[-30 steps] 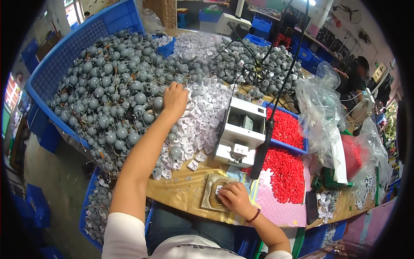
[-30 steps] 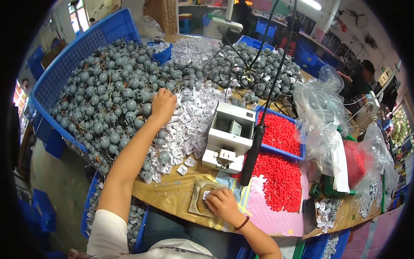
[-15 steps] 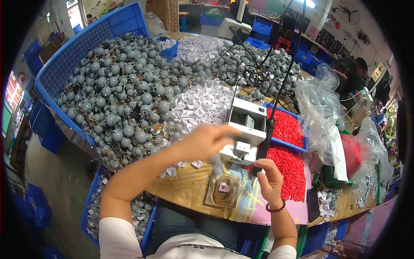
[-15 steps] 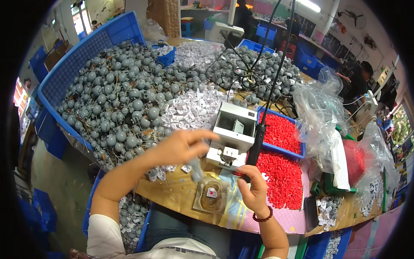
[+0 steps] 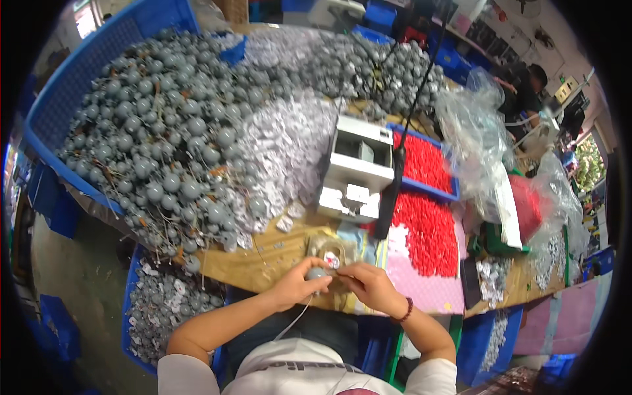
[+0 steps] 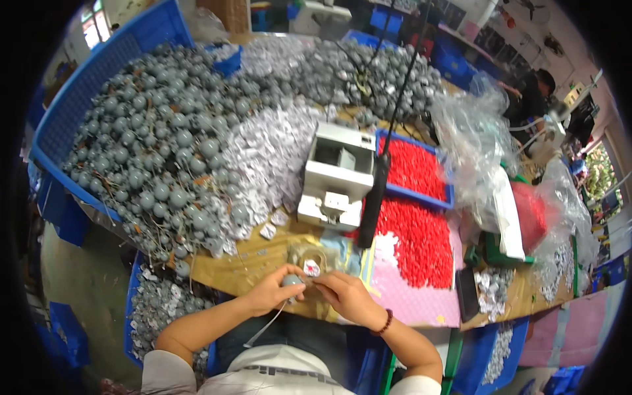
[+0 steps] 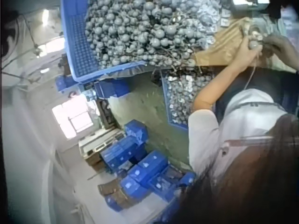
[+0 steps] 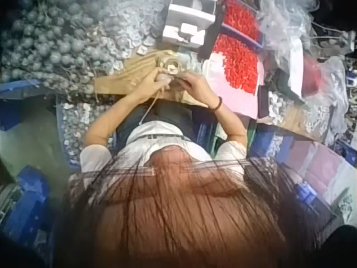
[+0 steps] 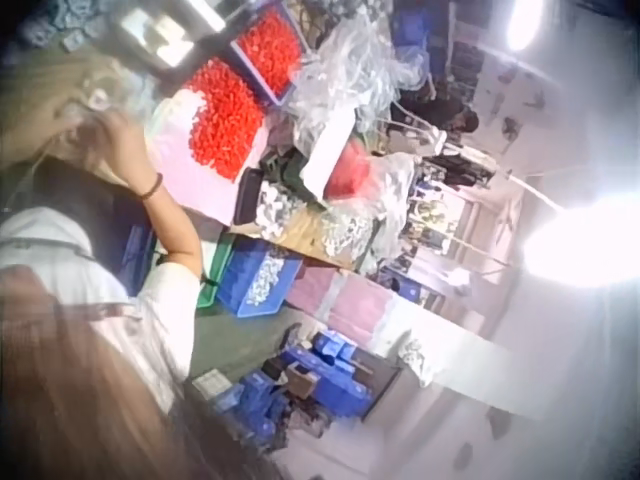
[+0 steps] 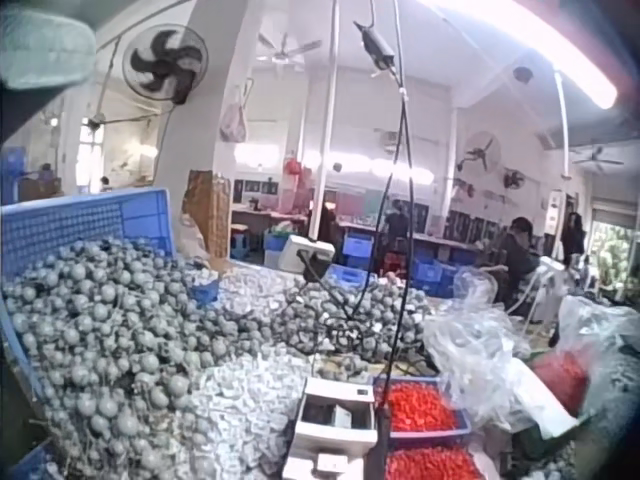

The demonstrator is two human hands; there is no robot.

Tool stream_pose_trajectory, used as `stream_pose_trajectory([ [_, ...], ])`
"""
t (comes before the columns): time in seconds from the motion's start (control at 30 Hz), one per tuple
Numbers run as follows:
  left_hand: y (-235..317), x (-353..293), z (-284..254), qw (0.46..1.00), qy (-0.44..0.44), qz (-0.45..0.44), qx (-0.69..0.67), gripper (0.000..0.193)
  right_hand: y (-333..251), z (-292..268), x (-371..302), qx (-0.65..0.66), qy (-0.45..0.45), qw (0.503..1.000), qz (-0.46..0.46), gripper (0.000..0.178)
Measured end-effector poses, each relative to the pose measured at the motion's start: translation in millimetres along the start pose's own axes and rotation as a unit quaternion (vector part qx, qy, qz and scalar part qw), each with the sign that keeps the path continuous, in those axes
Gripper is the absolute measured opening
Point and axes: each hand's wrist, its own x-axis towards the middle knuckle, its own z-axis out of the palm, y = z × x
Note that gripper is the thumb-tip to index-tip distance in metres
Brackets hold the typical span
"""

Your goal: Assembling small plastic toy components using an electric screwdriver.

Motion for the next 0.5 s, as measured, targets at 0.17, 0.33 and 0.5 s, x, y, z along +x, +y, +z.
stream_pose_trajectory([
  [0.17, -12.2, -2.1, 4.2, 0.899, 0.167, 0.219, 0.34, 0.042, 21.9, 25.1, -3.1, -0.117, 0.006, 0.992, -0.054, 0.027],
  [0.33, -12.9, -0.3, 6.1, 0.875, 0.218, 0.219, 0.372, 0.044, 35.3, 36.3, 5.3, -0.15, 0.007, 0.987, -0.061, 0.028],
  [0.5, -10.2, 8.7, 5.5, 0.857, 0.219, 0.244, 0.397, 0.045, 36.3, 36.5, 10.2, -0.187, -0.01, 0.981, -0.059, 0.028],
])
